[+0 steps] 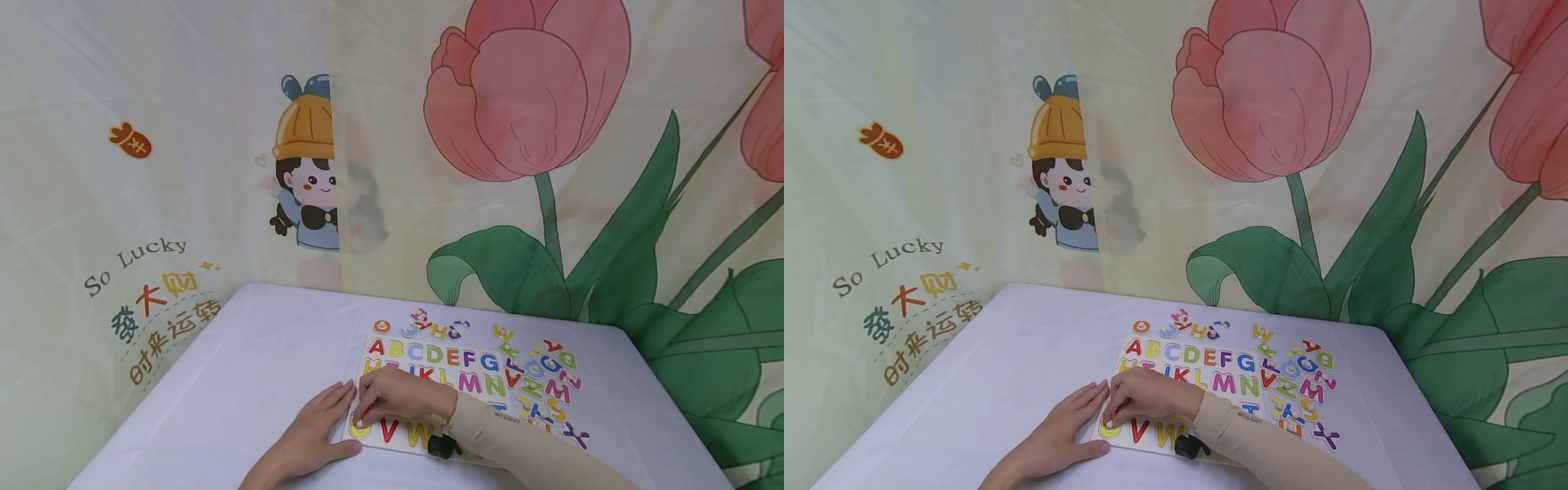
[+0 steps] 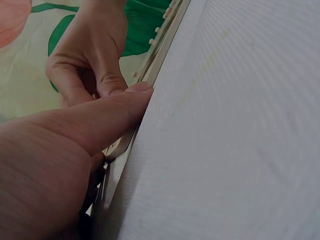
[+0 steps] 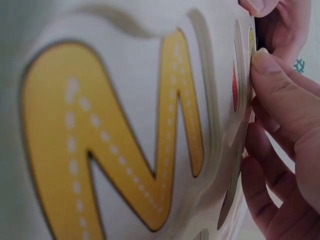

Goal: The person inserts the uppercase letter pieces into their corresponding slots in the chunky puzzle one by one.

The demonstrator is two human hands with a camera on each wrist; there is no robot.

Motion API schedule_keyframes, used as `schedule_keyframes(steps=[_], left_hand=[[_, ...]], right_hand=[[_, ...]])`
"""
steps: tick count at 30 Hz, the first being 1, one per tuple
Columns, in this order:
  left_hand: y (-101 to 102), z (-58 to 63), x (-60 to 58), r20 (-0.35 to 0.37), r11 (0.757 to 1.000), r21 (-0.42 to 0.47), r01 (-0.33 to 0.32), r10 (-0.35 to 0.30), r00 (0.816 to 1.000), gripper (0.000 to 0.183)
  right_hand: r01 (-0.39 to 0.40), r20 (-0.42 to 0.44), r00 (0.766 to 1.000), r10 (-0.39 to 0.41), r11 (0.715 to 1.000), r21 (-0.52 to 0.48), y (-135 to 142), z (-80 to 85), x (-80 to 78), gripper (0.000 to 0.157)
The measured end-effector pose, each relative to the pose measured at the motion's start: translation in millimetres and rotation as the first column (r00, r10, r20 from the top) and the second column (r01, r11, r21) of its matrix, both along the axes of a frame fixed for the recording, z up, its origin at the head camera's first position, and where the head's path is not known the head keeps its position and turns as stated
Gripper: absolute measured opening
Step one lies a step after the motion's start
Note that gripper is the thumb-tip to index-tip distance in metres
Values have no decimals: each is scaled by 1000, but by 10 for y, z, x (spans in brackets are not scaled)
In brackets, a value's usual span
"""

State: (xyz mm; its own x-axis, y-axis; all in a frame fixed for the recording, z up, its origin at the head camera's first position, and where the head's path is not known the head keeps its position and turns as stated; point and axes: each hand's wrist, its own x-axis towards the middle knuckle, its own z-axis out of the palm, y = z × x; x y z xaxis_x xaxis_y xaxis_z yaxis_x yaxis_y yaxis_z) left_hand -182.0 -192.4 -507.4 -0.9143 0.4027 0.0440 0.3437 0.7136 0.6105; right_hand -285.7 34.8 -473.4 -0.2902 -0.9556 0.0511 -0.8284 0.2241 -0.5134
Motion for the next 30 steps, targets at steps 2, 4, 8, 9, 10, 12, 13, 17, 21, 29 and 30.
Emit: schedule_keyframes(steps=[2, 4, 8, 9, 10, 12, 13, 17, 21, 29, 30], left_hand=[[-2, 4, -3, -6, 1000, 1, 1, -1, 1000, 99], [-5, 3, -4, -9, 1000, -1, 1, -1, 1000, 99], [-8, -10, -5, -10, 1000, -4, 0, 0, 1000, 98], [-8, -13, -5, -10, 1000, -6, 0, 0, 1000, 98], [-7, -14, -6, -9, 1000, -5, 0, -1, 1000, 97], [-2, -15, -7, -8, 1000, -10, 1, -1, 1000, 98], [2, -14, -6, -5, 1000, -13, 0, 0, 1000, 98], [19, -7, -8, 6, 1000, -19, -4, 4, 1000, 100], [27, -2, -9, 5, 1000, -20, -11, 11, 1000, 100], [36, -21, -15, 38, 998, -48, -34, 36, 999, 102], [36, -21, -14, 46, 998, -51, -40, 42, 998, 102]], right_hand=[[9, -1, 1000, -9, 1000, 6, -1, 4, 8, 17], [18, -6, 1000, -18, 1000, 15, -3, 12, 20, 17], [25, -21, 999, -24, 999, 41, -6, 43, 48, 18], [24, -24, 999, -23, 999, 47, -2, 53, 50, 19], [26, -11, 1000, -26, 998, 52, 6, 69, 51, 20], [28, 15, 999, -29, 998, 51, 31, 97, 37, 22], [31, 30, 999, -32, 998, 48, 50, 115, 25, 23], [61, 60, 996, -62, 998, 8, 148, 185, -79, 25], [181, 46, 983, -179, 983, -42, 252, 246, -215, 25], [615, 84, 788, -610, 774, -150, 308, 189, -490, 25], [658, 87, 752, -654, 735, -162, 289, 170, -522, 25]])
